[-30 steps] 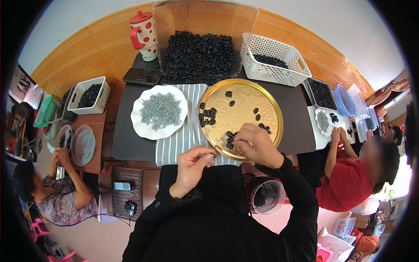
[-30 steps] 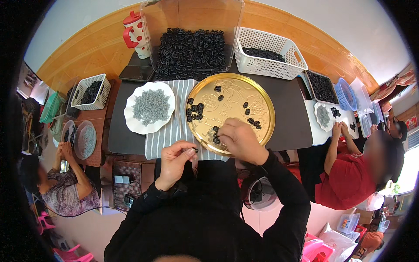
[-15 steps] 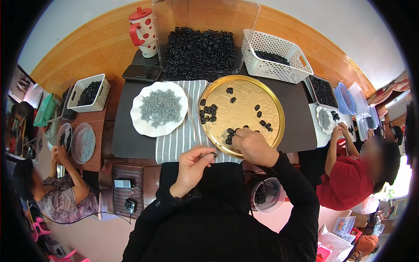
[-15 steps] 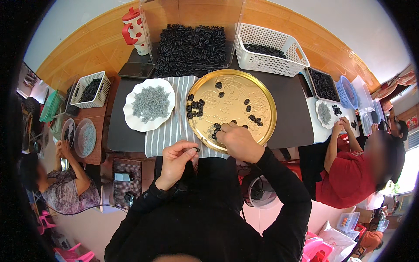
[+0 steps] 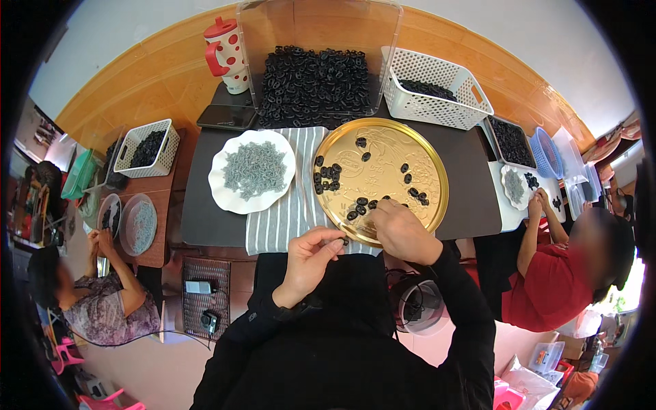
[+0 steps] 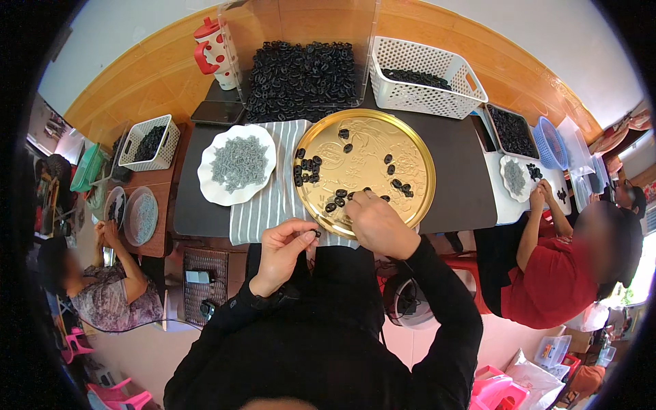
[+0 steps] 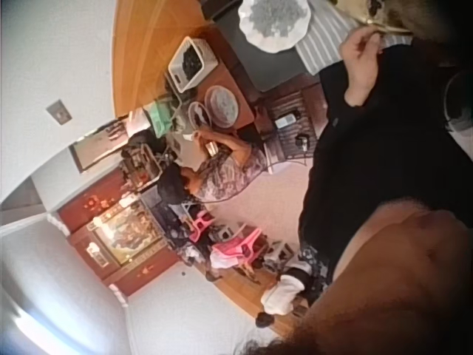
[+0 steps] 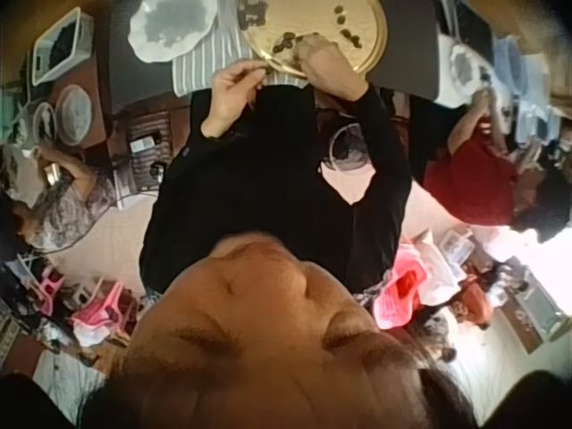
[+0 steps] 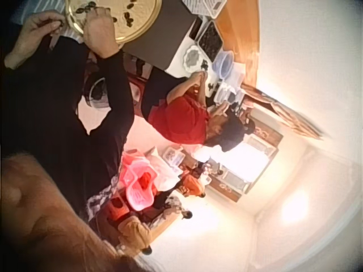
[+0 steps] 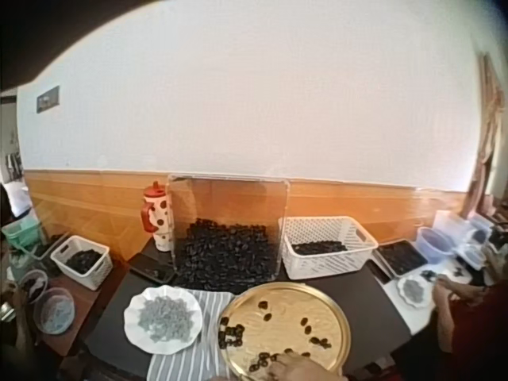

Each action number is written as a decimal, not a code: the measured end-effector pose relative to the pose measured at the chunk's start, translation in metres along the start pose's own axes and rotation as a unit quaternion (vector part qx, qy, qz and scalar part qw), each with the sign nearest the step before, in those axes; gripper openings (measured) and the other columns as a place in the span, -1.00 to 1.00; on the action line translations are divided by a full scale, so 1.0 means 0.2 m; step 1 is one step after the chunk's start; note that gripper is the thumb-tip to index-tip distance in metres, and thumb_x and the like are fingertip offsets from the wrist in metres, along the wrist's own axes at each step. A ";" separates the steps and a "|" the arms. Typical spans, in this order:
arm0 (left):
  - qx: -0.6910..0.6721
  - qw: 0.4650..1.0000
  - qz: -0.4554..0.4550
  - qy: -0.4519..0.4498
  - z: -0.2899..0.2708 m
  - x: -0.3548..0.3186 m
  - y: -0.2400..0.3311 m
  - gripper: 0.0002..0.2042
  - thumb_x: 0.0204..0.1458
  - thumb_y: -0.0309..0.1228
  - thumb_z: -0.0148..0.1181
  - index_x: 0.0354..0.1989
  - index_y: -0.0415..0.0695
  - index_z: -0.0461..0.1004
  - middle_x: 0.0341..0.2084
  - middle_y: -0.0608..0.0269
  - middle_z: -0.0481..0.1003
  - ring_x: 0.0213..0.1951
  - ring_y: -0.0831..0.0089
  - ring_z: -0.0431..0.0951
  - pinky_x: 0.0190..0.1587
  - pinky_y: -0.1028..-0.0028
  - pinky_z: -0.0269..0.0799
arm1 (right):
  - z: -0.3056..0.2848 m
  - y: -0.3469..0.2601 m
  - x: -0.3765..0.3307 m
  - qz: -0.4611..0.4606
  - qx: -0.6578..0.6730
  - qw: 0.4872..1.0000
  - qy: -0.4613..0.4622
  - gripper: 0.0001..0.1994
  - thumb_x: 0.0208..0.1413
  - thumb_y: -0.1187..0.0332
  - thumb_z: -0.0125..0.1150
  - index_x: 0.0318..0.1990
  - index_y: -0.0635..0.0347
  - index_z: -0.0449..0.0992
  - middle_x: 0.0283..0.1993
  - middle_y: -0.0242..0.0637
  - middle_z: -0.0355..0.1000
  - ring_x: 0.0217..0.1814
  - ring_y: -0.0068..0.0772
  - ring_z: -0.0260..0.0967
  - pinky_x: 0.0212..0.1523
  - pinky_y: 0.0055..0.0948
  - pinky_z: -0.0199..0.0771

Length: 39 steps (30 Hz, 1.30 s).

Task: The person assembles components by hand by picking up a black plastic piece and a small grey pin, joining them together, and placing the finished assembly onto a gold tray.

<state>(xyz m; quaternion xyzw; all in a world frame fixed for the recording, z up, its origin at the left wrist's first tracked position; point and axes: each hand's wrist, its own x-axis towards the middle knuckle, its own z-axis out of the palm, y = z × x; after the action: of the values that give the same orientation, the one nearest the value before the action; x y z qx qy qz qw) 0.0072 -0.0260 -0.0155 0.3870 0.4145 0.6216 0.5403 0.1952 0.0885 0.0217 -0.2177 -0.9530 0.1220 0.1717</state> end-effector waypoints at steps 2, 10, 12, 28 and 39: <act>0.007 1.000 -0.001 0.004 0.00 0.00 -0.01 -0.86 0.07 -0.64 0.09 -0.20 -0.31 0.51 -0.42 0.27 0.46 -0.42 0.59 0.48 -0.37 0.63 0.38 | -0.01 -0.04 0.00 0.023 0.056 0.997 0.041 -0.90 -0.15 0.56 0.05 -0.41 0.33 0.38 -0.41 -0.07 0.33 -0.33 -0.02 0.32 -0.30 -0.22 0.36; -0.012 1.000 -0.006 0.000 0.03 0.05 -0.04 -0.86 0.07 -0.63 0.11 -0.20 -0.29 0.52 -0.44 0.30 0.46 -0.43 0.63 0.46 -0.36 0.64 0.38 | 0.11 -0.03 -0.05 0.182 0.338 0.918 0.099 -0.91 0.09 0.60 -0.03 -0.27 0.31 0.40 -0.37 -0.28 0.36 -0.33 -0.45 0.34 -0.28 -0.54 0.34; -0.013 1.000 -0.009 -0.001 0.03 0.06 -0.04 -0.85 0.07 -0.63 0.11 -0.20 -0.29 0.52 -0.44 0.30 0.47 -0.43 0.63 0.46 -0.36 0.65 0.38 | 0.10 -0.08 -0.04 0.256 0.497 0.824 0.090 -0.92 0.15 0.57 -0.05 -0.28 0.32 0.40 -0.37 -0.38 0.35 -0.32 -0.60 0.29 -0.26 -0.60 0.33; -0.014 1.000 0.008 -0.008 0.07 0.04 -0.02 -0.83 0.06 -0.66 0.10 -0.17 -0.30 0.51 -0.38 0.27 0.49 -0.39 0.63 0.47 -0.35 0.64 0.40 | 0.15 -0.19 -0.03 0.185 0.439 0.870 0.126 -0.94 0.16 0.60 -0.06 -0.27 0.28 0.35 -0.36 -0.39 0.29 -0.33 -0.60 0.24 -0.29 -0.61 0.29; -0.019 1.000 -0.008 0.002 0.07 0.02 -0.02 -0.77 0.04 -0.68 0.10 -0.10 -0.26 0.48 -0.37 0.30 0.52 -0.39 0.64 0.48 -0.34 0.65 0.41 | 0.14 -0.21 -0.01 0.082 0.263 0.947 0.164 -0.93 0.04 0.61 0.04 -0.32 0.31 0.31 -0.40 -0.10 0.29 -0.36 -0.04 0.30 -0.36 -0.29 0.31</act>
<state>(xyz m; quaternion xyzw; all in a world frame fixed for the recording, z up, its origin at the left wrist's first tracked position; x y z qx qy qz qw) 0.0213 -0.0212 -0.0141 0.3720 0.4064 0.6259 0.5521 0.1701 0.0471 0.0091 -0.2592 -0.8249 0.3442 0.3658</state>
